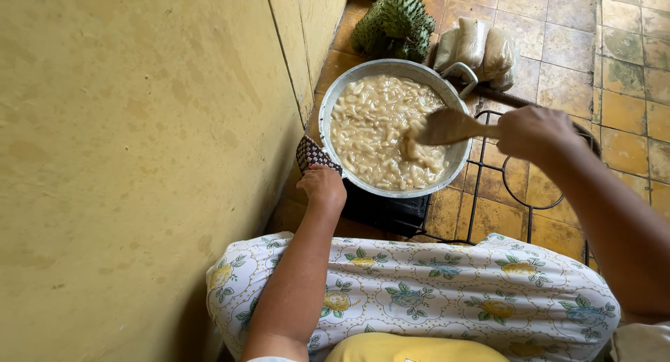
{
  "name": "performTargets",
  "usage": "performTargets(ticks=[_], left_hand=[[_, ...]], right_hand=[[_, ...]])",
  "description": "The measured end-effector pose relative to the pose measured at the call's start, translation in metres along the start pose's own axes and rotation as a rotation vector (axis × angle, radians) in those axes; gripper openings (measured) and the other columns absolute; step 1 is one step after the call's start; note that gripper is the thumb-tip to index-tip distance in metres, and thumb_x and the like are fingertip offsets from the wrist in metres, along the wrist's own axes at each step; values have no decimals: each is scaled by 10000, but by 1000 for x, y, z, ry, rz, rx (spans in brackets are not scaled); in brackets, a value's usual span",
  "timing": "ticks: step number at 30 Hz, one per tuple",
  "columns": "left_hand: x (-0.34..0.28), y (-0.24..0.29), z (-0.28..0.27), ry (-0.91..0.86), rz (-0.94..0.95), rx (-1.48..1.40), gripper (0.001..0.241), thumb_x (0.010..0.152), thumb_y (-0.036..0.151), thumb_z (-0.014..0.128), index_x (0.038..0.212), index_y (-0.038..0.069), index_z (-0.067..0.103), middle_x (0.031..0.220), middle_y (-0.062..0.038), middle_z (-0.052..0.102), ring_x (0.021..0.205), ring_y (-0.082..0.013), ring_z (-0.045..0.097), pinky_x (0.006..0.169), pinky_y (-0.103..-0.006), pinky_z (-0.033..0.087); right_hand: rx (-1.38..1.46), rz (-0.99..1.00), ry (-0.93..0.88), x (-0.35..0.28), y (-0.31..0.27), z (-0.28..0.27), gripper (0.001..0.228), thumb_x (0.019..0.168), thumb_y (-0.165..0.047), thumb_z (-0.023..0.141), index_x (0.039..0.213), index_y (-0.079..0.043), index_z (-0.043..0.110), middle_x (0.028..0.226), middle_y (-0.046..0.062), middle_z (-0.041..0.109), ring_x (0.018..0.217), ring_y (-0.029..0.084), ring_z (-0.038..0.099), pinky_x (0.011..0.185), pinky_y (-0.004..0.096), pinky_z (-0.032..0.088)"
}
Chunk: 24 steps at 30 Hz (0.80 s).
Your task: Stirring a thick mixture in a pot on a portable stove using a wooden spoon
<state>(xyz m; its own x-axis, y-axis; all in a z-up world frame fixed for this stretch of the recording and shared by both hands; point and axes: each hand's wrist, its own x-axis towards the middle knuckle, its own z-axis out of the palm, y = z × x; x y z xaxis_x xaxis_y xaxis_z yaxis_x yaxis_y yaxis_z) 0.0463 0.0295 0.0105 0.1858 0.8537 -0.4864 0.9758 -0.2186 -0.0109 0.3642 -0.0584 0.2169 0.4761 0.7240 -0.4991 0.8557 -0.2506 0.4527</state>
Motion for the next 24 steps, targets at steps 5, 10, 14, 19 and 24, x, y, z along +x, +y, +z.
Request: performTargets(ticks=[5,10,14,19,24], left_hand=[[-3,-2,1,8,17,-2,694,987,158,578,1466,-254,291,1269,-427,560,1102,-447,632,972,-608,500],[-4,-4,2,14,20,-7,692,991,163,579,1480,-234,293,1253,-395,582,1065,-409,647,947,-599,507],[-9,-7,0,12,55,5,691,994,148,558,1496,-225,265,1315,-428,532,1112,-456,633,971,-615,497],[-7,-7,2,23,42,-11,673,996,152,551,1499,-206,284,1284,-382,563,1068,-411,648,929,-613,510],[-9,-8,-1,2,55,0,694,983,148,578,1497,-211,280,1270,-391,567,1059,-404,652,949,-607,508]], right_hand=[[-173,10,30,-16,13,-18,215,972,-258,530,1004,-174,725,590,-73,583,457,55,408,486,216,386],[-283,8,-18,-22,11,-13,305,953,-406,568,839,-202,764,634,-81,673,536,67,498,633,268,437],[-164,-77,-112,-11,1,0,162,879,-331,677,886,-222,797,697,-82,711,501,41,470,471,185,351],[194,-109,-121,4,15,-2,277,968,-352,632,1094,-166,795,750,17,716,578,121,500,558,256,396],[202,-62,-258,9,34,-1,232,948,-247,695,1018,-85,845,657,19,630,528,113,442,495,224,380]])
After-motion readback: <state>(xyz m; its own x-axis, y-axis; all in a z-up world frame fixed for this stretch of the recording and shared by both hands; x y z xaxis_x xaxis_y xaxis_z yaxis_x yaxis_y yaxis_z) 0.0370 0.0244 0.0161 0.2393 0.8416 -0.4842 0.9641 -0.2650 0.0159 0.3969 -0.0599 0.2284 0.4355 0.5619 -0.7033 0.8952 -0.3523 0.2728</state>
